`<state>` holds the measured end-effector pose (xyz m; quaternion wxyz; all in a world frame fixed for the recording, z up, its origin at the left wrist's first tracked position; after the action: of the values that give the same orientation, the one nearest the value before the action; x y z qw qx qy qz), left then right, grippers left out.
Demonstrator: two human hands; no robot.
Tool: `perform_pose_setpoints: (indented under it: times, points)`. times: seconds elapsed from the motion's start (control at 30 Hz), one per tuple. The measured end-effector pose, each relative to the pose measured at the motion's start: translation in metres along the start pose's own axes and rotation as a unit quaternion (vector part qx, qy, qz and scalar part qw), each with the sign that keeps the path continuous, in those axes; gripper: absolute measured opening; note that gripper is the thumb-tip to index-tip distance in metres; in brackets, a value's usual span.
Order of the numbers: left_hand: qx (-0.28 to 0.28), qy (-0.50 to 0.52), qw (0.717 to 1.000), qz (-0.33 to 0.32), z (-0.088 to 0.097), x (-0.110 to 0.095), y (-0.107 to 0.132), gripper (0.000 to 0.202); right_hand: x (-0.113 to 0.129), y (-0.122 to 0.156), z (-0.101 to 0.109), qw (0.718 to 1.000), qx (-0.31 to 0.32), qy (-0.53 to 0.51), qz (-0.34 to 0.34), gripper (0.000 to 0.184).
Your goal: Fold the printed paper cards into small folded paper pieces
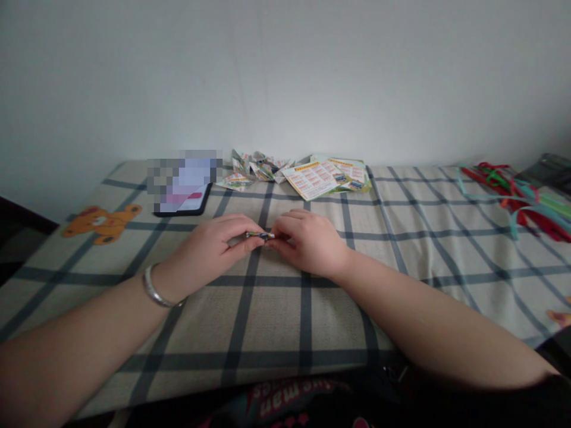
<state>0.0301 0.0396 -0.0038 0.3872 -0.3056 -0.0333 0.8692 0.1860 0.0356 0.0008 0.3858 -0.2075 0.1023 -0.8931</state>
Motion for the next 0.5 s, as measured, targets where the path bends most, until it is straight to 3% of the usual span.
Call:
perform_pose_setpoints:
  times: [0.17, 0.5]
  points:
    - [0.011, -0.075, 0.997, 0.023, -0.001, 0.003, 0.001, 0.020, -0.003, 0.001, 0.000, 1.000, -0.002, -0.010, -0.010, 0.020]
    - [0.026, -0.191, 0.981, -0.014, -0.002, -0.008, -0.002, 0.023, 0.004, 0.000, -0.001, 1.000, 0.027, 0.001, 0.009, 0.021]
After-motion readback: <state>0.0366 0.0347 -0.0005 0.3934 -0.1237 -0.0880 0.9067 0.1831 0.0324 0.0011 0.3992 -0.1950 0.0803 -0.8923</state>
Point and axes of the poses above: each hand's wrist, its own y-axis away from the middle knuckle, its own z-axis out of the back of the hand, x = y × z, the point moved 5 cm from there along -y, towards the middle knuckle, and after that the axes turned 7 degrees about x, right-handed, at the moved point
